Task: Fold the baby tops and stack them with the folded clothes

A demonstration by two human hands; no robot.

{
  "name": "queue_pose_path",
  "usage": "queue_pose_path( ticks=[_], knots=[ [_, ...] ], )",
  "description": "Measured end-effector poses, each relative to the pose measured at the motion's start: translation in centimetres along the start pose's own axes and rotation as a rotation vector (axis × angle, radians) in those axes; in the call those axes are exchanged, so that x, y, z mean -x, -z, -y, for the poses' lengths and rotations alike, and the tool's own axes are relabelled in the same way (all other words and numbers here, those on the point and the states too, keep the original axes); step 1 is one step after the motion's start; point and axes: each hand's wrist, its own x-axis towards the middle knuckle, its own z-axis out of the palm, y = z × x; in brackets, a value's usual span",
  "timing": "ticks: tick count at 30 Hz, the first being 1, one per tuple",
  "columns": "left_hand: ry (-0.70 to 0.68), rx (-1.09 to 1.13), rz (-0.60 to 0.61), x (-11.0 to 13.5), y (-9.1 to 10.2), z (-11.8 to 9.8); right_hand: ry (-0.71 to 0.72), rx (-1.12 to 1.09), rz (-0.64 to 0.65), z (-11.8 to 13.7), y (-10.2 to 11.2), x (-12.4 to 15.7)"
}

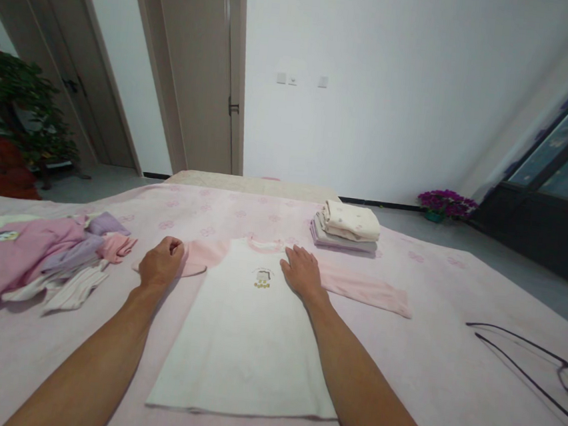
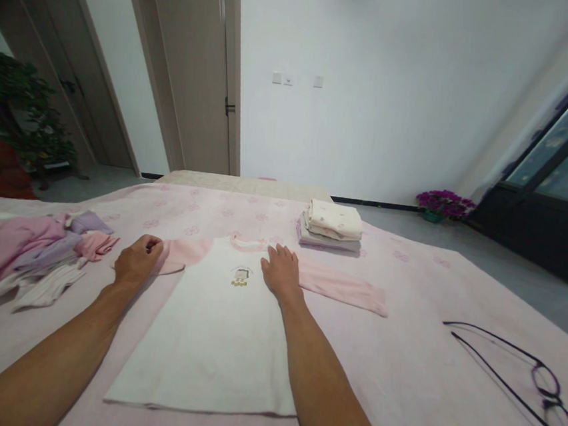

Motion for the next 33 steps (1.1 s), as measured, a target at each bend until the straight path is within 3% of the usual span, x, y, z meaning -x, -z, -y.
queue_pose_path(
  ticks=[7,13,17,21,23,25,29,33],
  knots=[
    [-0.090,0.145,-0.037,1.0,-0.1,-2.1,0.034,-0.119,-0.060,-0.3,0.3,-0.1],
    [-0.040,0.529,-0.010,1.9,-0.2,-4.6,0.198,-0.539,-0.215,1.3,1.4,0.4],
    [-0.032,0.783,0.111,3.4,-0.1,-6.6,0.146,-1.039,-0.102,4.1,1.9,0.6],
    [-0.024,0.921,0.236,5.6,0.0,-8.8,0.221,-1.350,0.163,6.4,3.1,0.9],
    [-0.032,0.976,0.302,6.5,0.1,-9.6,0.293,-1.357,0.264,7.2,3.8,1.3],
    [-0.059,1.040,0.351,7.1,0.3,-10.1,0.344,-1.322,0.276,8.0,4.0,1.8],
    [-0.037,1.125,0.489,7.9,0.9,-10.7,0.321,-1.144,0.117,9.2,3.2,2.6],
    [-0.050,1.114,0.682,8.3,1.3,-11.3,0.148,-1.090,-0.032,9.6,1.7,2.6]
  ],
)
